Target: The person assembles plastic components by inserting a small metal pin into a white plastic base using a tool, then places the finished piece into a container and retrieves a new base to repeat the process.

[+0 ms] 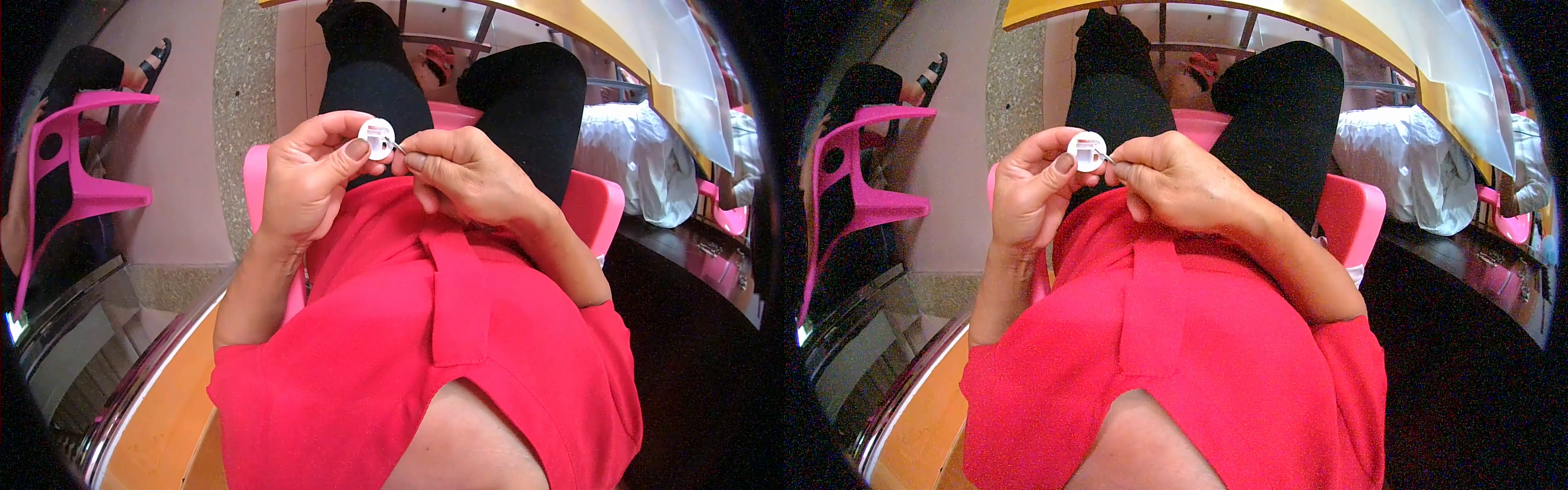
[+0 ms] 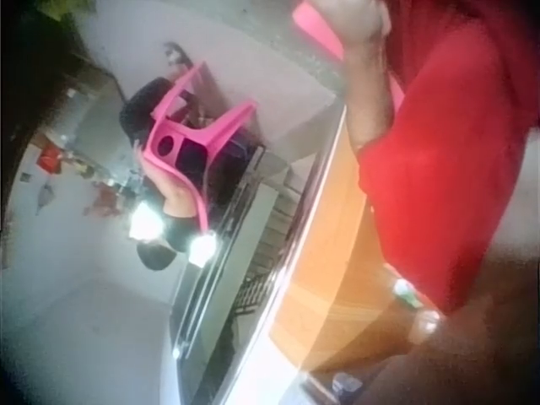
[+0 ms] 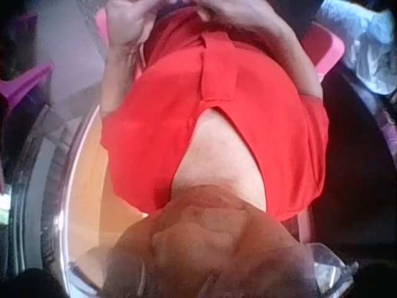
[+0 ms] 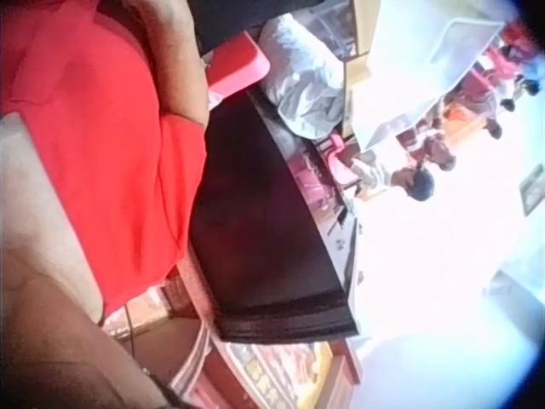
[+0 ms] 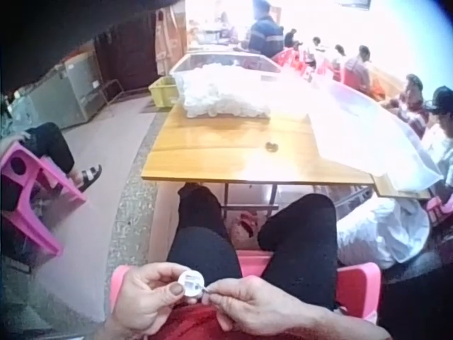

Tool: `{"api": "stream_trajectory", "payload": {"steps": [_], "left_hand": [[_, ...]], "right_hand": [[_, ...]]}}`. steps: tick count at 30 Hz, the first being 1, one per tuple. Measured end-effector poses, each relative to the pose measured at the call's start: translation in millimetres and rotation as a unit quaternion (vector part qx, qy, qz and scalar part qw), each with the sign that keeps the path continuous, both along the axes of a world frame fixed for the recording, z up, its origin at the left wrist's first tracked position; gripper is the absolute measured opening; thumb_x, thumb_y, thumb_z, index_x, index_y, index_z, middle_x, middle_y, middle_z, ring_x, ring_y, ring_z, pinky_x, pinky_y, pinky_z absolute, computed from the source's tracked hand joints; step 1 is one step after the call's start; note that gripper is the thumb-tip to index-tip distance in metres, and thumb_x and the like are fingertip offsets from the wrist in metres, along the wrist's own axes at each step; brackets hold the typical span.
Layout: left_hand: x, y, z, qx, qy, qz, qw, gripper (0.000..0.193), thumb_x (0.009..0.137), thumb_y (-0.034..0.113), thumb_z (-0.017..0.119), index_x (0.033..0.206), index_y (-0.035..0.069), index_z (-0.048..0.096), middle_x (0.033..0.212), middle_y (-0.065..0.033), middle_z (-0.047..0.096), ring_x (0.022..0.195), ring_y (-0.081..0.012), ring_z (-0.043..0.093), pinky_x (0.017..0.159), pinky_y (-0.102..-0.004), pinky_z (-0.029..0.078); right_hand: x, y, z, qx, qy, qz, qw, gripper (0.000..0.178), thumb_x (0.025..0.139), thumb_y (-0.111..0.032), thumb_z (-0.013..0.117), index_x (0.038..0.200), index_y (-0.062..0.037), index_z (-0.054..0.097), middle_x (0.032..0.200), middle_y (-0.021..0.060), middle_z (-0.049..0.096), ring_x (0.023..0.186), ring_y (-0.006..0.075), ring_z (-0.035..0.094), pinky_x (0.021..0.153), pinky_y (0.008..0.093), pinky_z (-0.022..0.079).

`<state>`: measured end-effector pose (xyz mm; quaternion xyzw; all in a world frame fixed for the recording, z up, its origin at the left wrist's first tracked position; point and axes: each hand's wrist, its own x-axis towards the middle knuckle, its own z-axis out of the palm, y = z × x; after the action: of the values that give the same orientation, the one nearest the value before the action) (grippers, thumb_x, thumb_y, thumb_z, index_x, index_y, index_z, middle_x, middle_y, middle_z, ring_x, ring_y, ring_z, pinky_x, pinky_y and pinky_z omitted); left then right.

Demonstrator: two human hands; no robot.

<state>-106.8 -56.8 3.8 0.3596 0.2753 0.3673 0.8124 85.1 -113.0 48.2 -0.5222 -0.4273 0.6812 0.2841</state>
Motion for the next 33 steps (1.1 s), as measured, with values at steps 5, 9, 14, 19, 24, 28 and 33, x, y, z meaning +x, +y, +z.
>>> {"api": "stream_trajectory", "payload": {"steps": [5,9,14,19,24,28,33], "left_hand": [[0.3,-0.3,-1.8,0.002,-0.002,-0.002,1.0,0.023,0.085,0.0,0.062,0.108,-0.005,0.059,0.096,-0.0142,0.065,0.082,-0.0175,0.065,0.075,-0.0279,0.056],[0.6,-0.3,-3.0,0.0,0.002,-0.002,1.0,0.024,0.085,0.0,0.063,0.108,-0.005,0.059,0.095,-0.0142,0.066,0.082,-0.0177,0.065,0.075,-0.0276,0.056],[0.7,-1.7,-3.0,0.015,0.003,0.0,1.0,0.024,0.085,0.0,0.063,0.108,-0.006,0.059,0.095,-0.0138,0.066,0.081,-0.0166,0.065,0.075,-0.027,0.055],[0.9,-3.7,-1.8,0.042,0.029,0.006,0.999,0.023,0.085,0.0,0.063,0.107,-0.006,0.06,0.095,-0.0133,0.066,0.08,-0.0155,0.064,0.074,-0.0262,0.055],[3.6,-5.2,-1.5,0.06,0.049,0.019,0.997,0.024,0.085,0.0,0.063,0.108,-0.006,0.06,0.095,-0.0136,0.066,0.08,-0.016,0.065,0.074,-0.0268,0.055],[2.7,-2.2,3.8,0.033,0.015,0.019,0.999,0.025,0.085,0.0,0.063,0.109,-0.006,0.059,0.096,-0.0142,0.066,0.081,-0.0168,0.065,0.075,-0.0275,0.055],[4.1,-3.5,4.5,0.032,0.011,0.019,0.999,0.025,0.085,0.001,0.063,0.109,-0.006,0.059,0.096,-0.0146,0.066,0.081,-0.0175,0.065,0.075,-0.0281,0.055]], "right_hand": [[-1.6,-0.2,0.9,-0.001,-0.001,-0.007,1.0,0.022,0.096,-0.015,0.045,0.092,0.0009,0.06,0.06,0.0017,0.054,0.055,0.0083,0.049,0.051,0.0255,0.04],[-4.5,-2.4,0.9,0.028,-0.044,-0.002,0.999,0.021,0.096,-0.014,0.045,0.095,0.0006,0.06,0.06,0.0007,0.053,0.053,0.0068,0.047,0.049,0.0234,0.038],[-10.3,-9.2,-4.6,0.137,-0.114,-0.009,0.984,0.017,0.096,-0.009,0.046,0.097,0.0034,0.059,0.062,0.0019,0.053,0.055,0.0062,0.048,0.05,0.0236,0.04],[-12.8,-11.1,-6.3,0.275,-0.257,0.054,0.925,0.013,0.079,-0.003,0.052,0.09,0.0028,0.057,0.074,0.027,0.06,0.071,0.0446,0.061,0.06,0.0493,0.049],[-17.1,-14.0,-5.0,0.279,-0.343,0.059,0.895,0.014,0.075,0.0,0.052,0.088,0.0027,0.053,0.069,0.0271,0.059,0.067,0.0447,0.061,0.058,0.0513,0.049],[-15.2,-14.1,-5.4,0.305,-0.301,0.02,0.903,0.01,0.076,-0.001,0.052,0.085,0.0024,0.051,0.067,0.027,0.058,0.065,0.0446,0.06,0.055,0.0508,0.049],[-15.2,-14.0,-2.5,0.294,-0.292,0.008,0.91,0.006,0.084,0.005,0.051,0.089,0.0023,0.052,0.066,0.0233,0.055,0.06,0.037,0.061,0.052,0.0375,0.046]]}}
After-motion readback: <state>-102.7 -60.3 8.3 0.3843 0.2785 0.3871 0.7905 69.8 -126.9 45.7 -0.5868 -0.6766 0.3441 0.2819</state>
